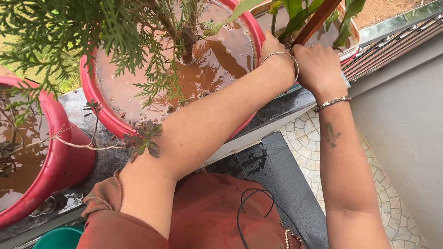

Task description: The person tends to several potted plants on a balcony by hand, pressing down the soil and adjusting the plants in red pots filled with water. They then pick up a green bucket and walk to another plant to water it.

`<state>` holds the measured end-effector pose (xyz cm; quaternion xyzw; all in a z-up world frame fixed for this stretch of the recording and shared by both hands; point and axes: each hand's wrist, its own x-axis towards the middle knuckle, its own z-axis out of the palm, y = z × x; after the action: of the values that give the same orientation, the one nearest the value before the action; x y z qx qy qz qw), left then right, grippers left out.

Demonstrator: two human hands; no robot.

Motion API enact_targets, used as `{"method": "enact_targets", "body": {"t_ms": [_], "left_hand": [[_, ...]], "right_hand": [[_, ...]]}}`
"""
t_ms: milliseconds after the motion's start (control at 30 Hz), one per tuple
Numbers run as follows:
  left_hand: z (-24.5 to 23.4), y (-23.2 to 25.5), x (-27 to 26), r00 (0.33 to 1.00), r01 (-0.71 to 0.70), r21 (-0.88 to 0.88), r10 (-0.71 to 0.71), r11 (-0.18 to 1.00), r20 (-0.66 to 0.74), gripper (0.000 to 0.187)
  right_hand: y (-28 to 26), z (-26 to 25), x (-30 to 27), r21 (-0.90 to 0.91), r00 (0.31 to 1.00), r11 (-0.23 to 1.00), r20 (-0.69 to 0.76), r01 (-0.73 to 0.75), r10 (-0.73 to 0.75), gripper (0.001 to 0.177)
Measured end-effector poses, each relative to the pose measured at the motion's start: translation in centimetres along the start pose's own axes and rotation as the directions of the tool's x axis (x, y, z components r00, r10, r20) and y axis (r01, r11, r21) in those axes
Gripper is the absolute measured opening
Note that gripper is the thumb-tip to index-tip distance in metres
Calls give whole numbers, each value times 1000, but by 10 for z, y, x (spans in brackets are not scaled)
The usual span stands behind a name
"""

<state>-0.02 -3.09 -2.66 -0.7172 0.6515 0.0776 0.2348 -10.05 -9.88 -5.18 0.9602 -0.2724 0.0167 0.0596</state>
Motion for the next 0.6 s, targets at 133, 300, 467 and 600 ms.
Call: {"method": "enact_targets", "body": {"t_ms": [133, 300, 467, 600], "left_hand": [[-5, 0, -8, 1000, -10, 5, 10, 1000, 28, 44], [-10, 0, -13, 999, 11, -27, -10, 1000, 32, 51], [-6, 1, -6, 999, 23, -43, -22, 999, 25, 47], [-6, 1, -7, 1000, 10, -27, -9, 1000, 29, 50]], "right_hand": [[1, -3, 2, 28, 1000, 1000, -1, 7, -7, 14], [1, -5, 1, 27, 1000, 1000, 7, 7, -7, 15], [1, -6, 1, 49, 1000, 999, -4, 13, -13, 15], [2, -6, 2, 41, 1000, 999, -11, 17, -17, 15]]}}
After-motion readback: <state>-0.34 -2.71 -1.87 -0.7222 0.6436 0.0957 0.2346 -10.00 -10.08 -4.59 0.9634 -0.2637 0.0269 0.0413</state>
